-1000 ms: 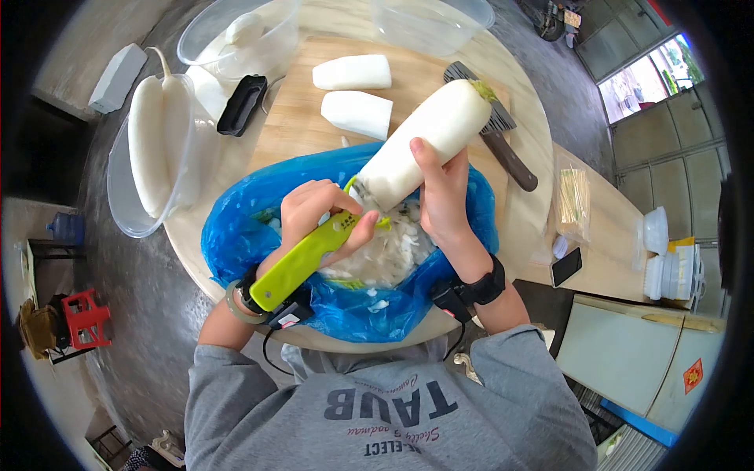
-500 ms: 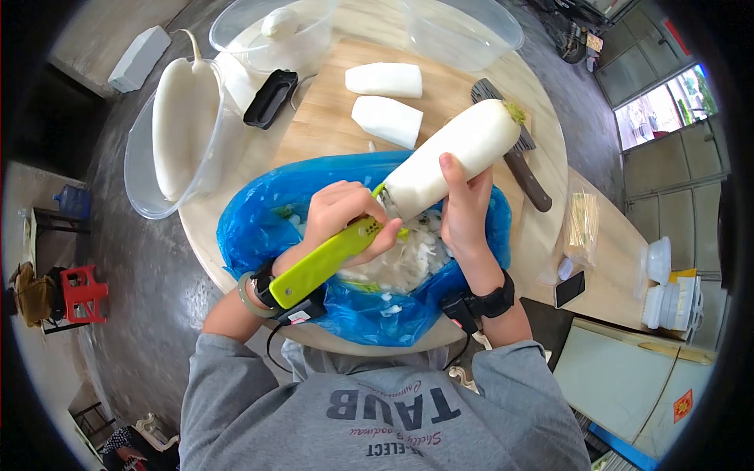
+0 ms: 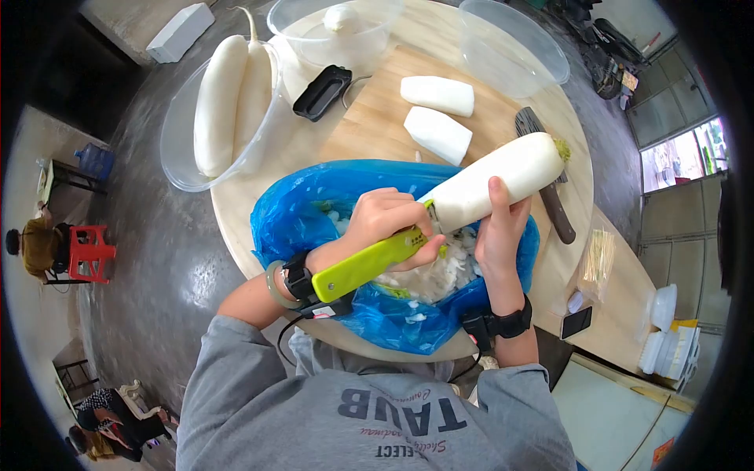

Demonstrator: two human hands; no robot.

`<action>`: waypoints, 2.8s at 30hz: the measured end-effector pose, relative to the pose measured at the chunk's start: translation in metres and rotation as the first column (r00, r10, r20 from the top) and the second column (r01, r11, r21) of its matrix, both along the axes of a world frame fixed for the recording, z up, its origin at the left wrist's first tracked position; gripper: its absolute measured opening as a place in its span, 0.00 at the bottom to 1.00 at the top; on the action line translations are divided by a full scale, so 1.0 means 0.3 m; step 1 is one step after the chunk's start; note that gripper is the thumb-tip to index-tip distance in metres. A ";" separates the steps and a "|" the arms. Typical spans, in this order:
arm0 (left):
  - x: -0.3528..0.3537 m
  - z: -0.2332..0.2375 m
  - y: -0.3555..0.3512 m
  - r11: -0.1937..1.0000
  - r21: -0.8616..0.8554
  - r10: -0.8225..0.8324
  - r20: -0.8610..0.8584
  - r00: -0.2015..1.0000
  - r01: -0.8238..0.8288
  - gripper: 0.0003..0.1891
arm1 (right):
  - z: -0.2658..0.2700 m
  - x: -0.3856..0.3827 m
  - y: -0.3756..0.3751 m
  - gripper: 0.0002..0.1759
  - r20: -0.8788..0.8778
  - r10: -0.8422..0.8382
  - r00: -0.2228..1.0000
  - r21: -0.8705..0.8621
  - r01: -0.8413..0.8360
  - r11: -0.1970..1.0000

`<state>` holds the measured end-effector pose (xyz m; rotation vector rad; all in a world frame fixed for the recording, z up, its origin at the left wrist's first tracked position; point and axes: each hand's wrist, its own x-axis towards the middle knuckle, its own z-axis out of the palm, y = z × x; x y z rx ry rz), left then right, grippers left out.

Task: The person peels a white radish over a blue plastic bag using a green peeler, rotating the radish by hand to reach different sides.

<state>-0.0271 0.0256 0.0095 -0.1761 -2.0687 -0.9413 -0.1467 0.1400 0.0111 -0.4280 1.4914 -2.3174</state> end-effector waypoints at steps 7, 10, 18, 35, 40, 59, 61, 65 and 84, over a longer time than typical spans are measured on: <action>0.033 0.001 -0.013 0.998 -0.056 -0.020 -0.051 0.998 0.017 0.13 | 0.005 -0.007 0.003 0.28 -0.035 0.021 0.999 0.023 -0.020 1.000; 0.029 0.021 -0.004 0.998 -0.054 -0.014 -0.050 0.999 0.012 0.13 | 0.001 -0.006 0.003 0.28 -0.045 0.021 0.999 0.016 -0.020 1.000; 0.029 0.006 -0.010 0.994 -0.107 0.029 0.019 0.999 -0.027 0.13 | 0.005 0.002 0.003 0.29 -0.053 0.002 0.999 0.030 -0.001 1.000; 0.033 0.021 -0.004 0.992 -0.112 0.059 0.039 0.998 -0.054 0.12 | -0.015 -0.007 0.007 0.30 -0.130 0.068 0.989 0.015 -0.067 0.998; 0.035 0.018 -0.005 0.994 -0.063 0.078 -0.100 0.992 -0.084 0.13 | 0.000 0.005 0.006 0.29 -0.102 0.063 0.993 -0.041 -0.068 0.997; 0.005 0.021 0.002 0.997 -0.064 0.042 -0.074 0.996 -0.047 0.12 | 0.003 0.000 0.001 0.30 -0.191 0.040 0.981 0.037 -0.033 0.999; 0.001 0.010 0.003 0.997 -0.071 0.030 -0.038 0.999 -0.033 0.12 | 0.000 -0.002 0.001 0.30 -0.179 0.045 0.983 0.030 -0.040 0.999; 0.034 0.020 -0.004 0.991 -0.133 0.034 0.046 0.998 -0.028 0.12 | -0.011 -0.013 0.003 0.29 -0.191 0.054 0.980 0.063 -0.043 0.997; 0.022 0.015 0.004 0.987 -0.159 0.015 -0.089 0.996 -0.029 0.15 | -0.001 -0.004 0.007 0.27 -0.210 0.079 0.974 0.052 -0.069 0.996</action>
